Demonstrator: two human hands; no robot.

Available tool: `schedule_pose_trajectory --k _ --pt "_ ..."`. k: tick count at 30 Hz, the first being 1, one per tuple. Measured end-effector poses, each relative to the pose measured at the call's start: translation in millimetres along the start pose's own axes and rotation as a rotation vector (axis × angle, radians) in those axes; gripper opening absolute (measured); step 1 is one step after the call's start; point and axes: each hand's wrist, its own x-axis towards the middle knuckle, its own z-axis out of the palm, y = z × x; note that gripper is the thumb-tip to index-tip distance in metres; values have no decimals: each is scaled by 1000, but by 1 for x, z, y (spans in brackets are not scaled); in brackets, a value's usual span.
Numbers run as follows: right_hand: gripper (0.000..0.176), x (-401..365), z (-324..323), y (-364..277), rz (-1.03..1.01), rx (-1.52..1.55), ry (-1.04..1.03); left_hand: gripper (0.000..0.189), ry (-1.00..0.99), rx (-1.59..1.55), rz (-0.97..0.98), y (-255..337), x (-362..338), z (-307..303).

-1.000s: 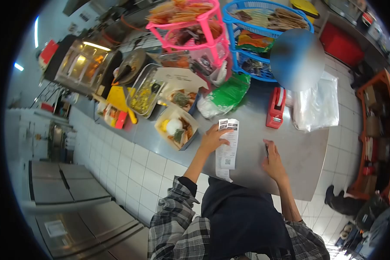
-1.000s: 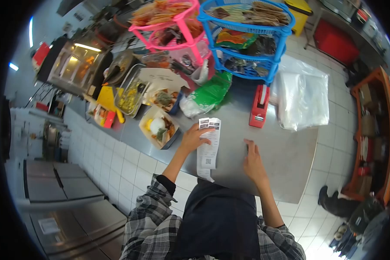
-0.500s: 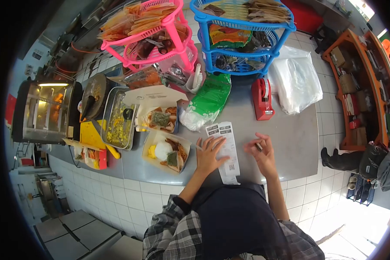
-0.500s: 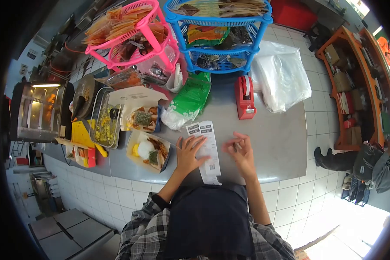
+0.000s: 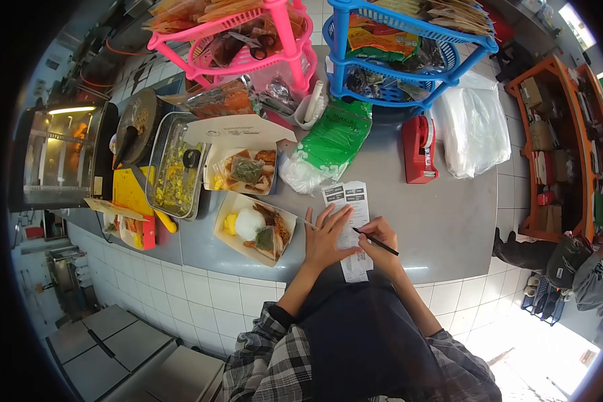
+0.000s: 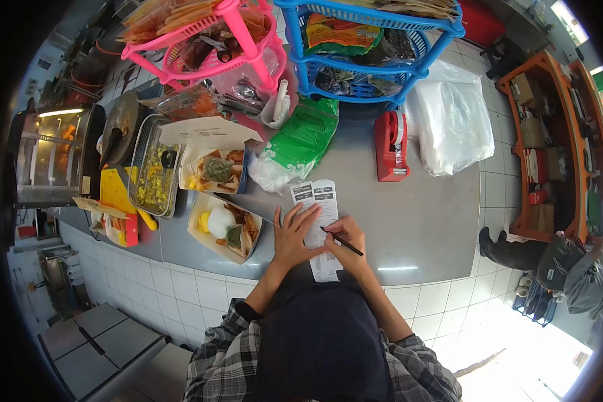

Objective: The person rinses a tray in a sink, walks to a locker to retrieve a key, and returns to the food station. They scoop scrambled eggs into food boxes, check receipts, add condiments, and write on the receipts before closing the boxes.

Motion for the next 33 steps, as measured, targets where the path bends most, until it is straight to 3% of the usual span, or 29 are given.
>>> schedule_pose_trajectory --k 4,7,9,15,20,23,26,33 --pt "19 2 7 1 -65 -36 28 83 4 13 -1 -3 -1 2" --pt "22 2 4 -4 -69 -126 -61 84 10 23 7 -4 0 2" --pt "27 4 3 -11 -38 -251 38 84 2 -11 3 -2 0 -1" --pt "35 -3 -11 -8 -16 -189 150 85 10 -5 8 0 1 -3" --pt "32 -7 -15 -5 40 -178 108 85 -2 3 -1 0 1 -1" --pt "30 -10 -18 -1 -68 -231 151 85 -15 5 -3 -1 0 -1" --pt "27 -15 -18 -6 25 -110 163 85 -17 5 -4 -1 0 -2" --pt "24 -20 -18 -13 -27 -231 125 87 -40 15 -5 -1 0 -3"
